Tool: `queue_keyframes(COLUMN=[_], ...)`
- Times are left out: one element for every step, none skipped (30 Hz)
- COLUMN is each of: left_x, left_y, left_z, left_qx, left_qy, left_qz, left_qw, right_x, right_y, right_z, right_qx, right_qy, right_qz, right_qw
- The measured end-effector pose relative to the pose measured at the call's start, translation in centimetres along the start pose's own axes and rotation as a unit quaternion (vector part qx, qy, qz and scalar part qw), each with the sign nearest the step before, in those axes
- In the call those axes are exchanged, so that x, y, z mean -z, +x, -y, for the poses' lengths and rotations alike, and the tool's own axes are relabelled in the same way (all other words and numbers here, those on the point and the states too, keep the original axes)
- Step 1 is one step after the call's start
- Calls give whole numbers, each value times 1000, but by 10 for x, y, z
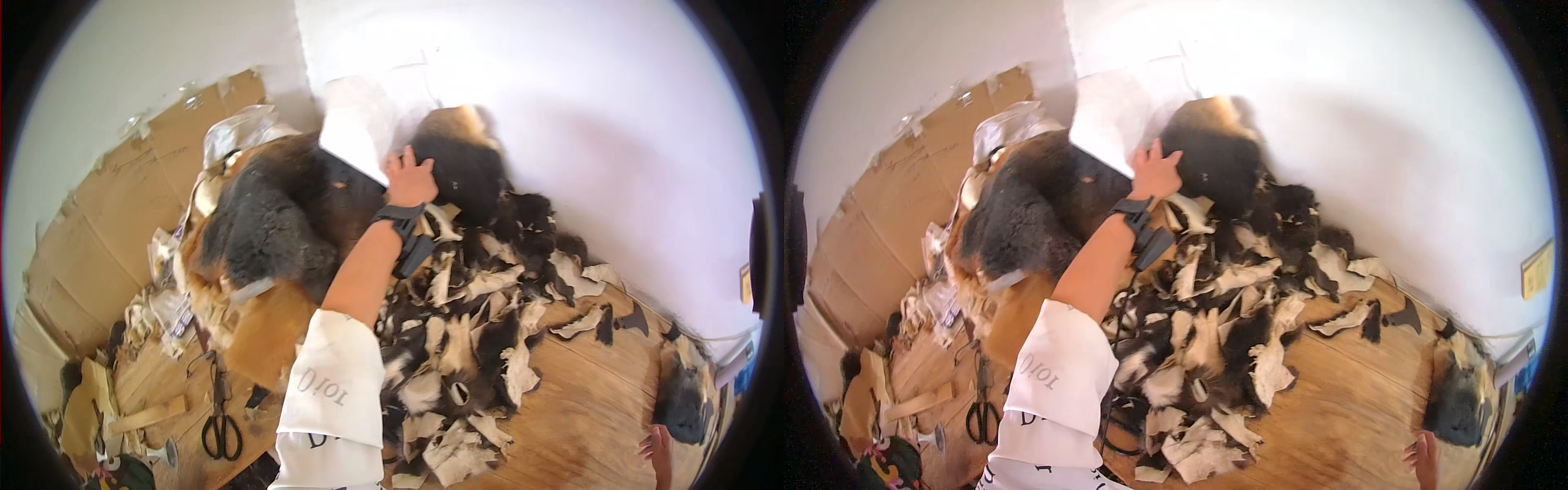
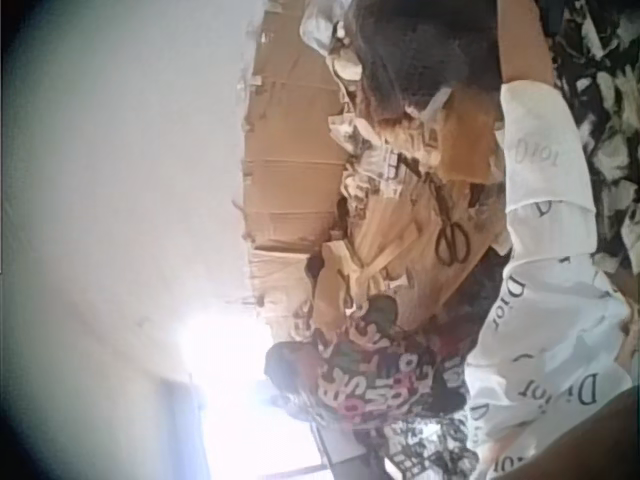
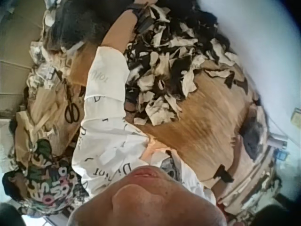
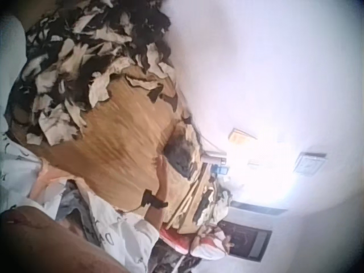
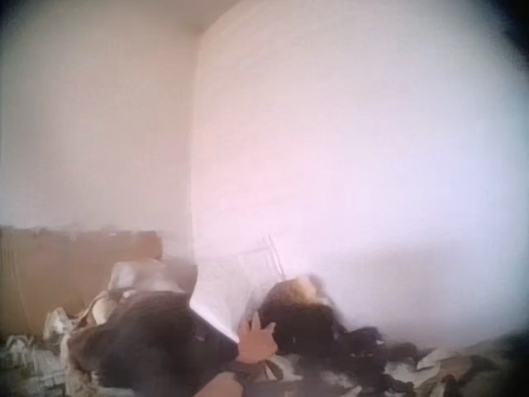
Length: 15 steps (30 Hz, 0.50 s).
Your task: The recorder is seen preparing and cutting animal skins or leather pieces on a wooden workshop table, using a template and a cutting tool.
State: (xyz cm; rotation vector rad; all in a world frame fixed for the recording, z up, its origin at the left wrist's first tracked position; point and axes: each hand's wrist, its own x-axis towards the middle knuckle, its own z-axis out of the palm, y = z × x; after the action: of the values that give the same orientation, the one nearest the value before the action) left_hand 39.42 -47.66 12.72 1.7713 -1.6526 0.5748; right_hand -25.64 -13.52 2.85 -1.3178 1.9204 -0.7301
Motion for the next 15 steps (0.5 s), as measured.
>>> queue_keyframes(left_x=[9, 15, 24, 45, 66, 87, 130, 170, 198, 209, 217, 224, 229, 227, 227], left_y=[1, -2, -6, -14, -25, -41, -60, -80, -94, -109, -116, -116, -118, -119, -115], left_z=[-4, -7, -5, -3, 2, 20, 25, 33, 46, 64, 80, 89, 103, 120, 129], left_qx=[5, -4, -13, -48, -84, -125, -109, -83, -21, 28, 70, 107, 106, 122, 137], left_qy=[-3, -37, -71, -69, -67, 3, -10, 67, 122, 172, 178, 247, 253, 218, 180], left_qz=[35, 36, 36, 31, 27, -15, 47, 100, 160, 155, 183, 221, 222, 179, 136], left_qw=[999, 999, 997, 996, 994, 992, 993, 989, 979, 973, 964, 937, 936, 951, 965], right_x=[-8, -14, -21, -26, -30, -34, -34, -38, -43, -49, -53, -59, -66, -72, -81], right_y=[0, 2, 5, 10, 16, 18, 18, 19, 19, 19, 20, 22, 26, 25, 22], right_z=[22, 34, 43, 47, 48, 50, 50, 56, 66, 75, 81, 85, 89, 95, 103], right_qx=[40, 48, 48, 45, 50, 61, 67, 71, 76, 80, 78, 92, 110, 109, 129], right_qy=[-38, -42, -33, -19, -17, -15, -15, -12, -33, -53, -51, -79, -103, -99, -96], right_qz=[1, 10, 12, 16, 27, 43, 53, 58, 72, 84, 81, 86, 97, 99, 118], right_qw=[998, 998, 998, 999, 998, 997, 996, 996, 994, 992, 992, 989, 984, 984, 980])
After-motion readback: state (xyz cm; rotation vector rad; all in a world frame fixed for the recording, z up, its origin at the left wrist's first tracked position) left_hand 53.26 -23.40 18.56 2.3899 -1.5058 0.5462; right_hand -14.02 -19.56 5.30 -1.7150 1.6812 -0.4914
